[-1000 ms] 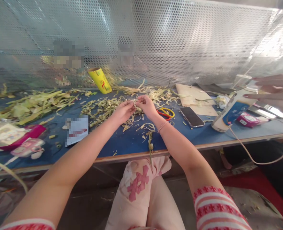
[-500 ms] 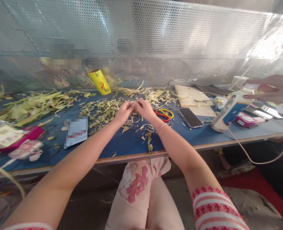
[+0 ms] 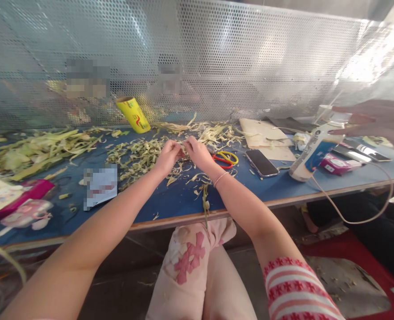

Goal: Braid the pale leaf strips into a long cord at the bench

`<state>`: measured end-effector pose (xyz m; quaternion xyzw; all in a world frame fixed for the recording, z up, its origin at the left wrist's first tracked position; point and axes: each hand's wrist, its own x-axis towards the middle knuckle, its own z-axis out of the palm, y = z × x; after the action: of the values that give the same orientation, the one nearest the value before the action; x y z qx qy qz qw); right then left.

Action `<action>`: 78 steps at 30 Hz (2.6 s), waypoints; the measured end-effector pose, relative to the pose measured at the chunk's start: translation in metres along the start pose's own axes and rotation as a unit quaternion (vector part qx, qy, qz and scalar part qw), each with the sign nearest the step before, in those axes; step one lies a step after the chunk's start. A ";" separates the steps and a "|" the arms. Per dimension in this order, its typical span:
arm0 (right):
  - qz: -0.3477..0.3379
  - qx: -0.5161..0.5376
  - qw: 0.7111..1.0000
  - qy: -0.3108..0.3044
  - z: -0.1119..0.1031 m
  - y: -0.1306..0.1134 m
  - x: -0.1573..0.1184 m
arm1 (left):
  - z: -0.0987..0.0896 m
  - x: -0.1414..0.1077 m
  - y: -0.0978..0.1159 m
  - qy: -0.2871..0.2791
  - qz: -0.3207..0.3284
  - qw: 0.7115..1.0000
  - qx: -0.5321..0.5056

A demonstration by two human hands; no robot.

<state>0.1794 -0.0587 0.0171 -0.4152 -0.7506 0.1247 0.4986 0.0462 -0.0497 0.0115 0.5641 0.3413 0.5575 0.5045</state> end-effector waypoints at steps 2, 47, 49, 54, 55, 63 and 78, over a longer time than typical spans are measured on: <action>0.006 0.011 1.000 0.000 0.000 0.000 0.000 | 0.000 0.000 -0.001 0.015 -0.001 1.000 -0.005; 0.059 0.058 0.995 -0.049 0.010 -0.015 -0.003 | -0.001 0.001 -0.011 0.059 0.055 0.993 0.087; 0.057 0.065 0.995 -0.041 0.010 -0.015 -0.003 | -0.001 0.000 -0.010 0.069 0.064 0.990 0.109; 0.048 0.094 0.994 -0.010 0.012 -0.011 -0.002 | -0.002 -0.001 -0.008 0.078 0.078 0.984 0.139; 0.048 0.102 0.994 -0.004 0.012 -0.009 -0.002 | -0.002 -0.001 -0.007 0.079 0.082 0.982 0.149; 0.100 0.137 0.983 0.063 0.011 0.000 0.004 | -0.004 -0.004 0.001 0.065 0.097 0.968 0.222; 0.102 0.095 0.990 0.017 0.009 -0.001 0.001 | -0.030 0.004 0.028 0.106 0.041 0.854 0.509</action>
<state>0.1716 -0.0561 0.0141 -0.4420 -0.6807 0.2387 0.5333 0.0126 -0.0478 0.0354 0.6927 0.6054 0.3827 0.0848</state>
